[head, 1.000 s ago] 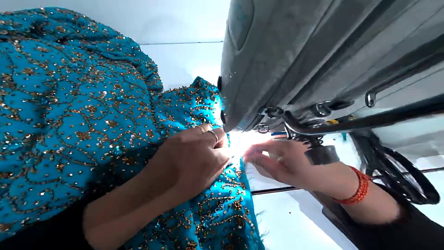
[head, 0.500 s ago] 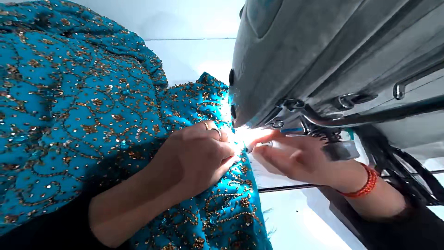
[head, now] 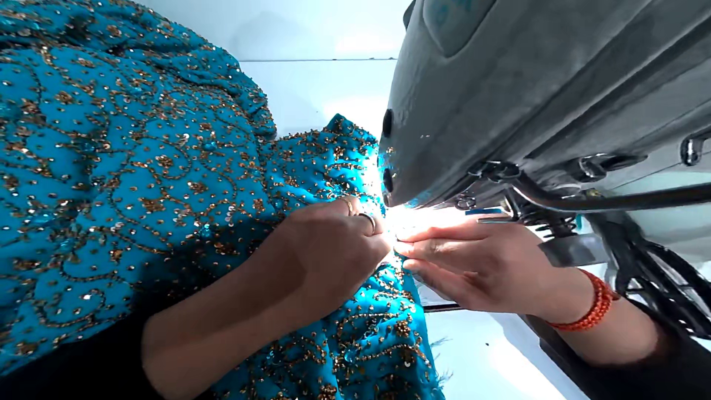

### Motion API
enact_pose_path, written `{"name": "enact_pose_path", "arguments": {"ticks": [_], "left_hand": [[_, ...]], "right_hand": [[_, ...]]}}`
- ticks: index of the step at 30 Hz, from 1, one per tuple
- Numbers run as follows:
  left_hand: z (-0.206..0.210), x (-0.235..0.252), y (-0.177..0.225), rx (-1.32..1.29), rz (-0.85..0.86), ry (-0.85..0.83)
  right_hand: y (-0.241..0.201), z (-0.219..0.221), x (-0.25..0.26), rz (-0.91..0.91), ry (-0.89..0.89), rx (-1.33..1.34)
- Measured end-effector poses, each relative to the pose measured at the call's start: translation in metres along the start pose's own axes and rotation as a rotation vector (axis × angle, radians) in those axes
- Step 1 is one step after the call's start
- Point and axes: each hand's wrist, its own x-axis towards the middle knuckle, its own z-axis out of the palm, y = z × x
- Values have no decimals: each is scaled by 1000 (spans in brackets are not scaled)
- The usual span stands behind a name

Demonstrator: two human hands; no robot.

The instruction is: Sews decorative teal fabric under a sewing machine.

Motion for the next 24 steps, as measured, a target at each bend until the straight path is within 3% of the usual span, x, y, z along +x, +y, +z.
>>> {"name": "enact_pose_path", "arguments": {"ticks": [24], "left_hand": [[0, 1, 0, 0, -31, -51]], "right_hand": [[0, 2, 1, -20, 6, -25]]}}
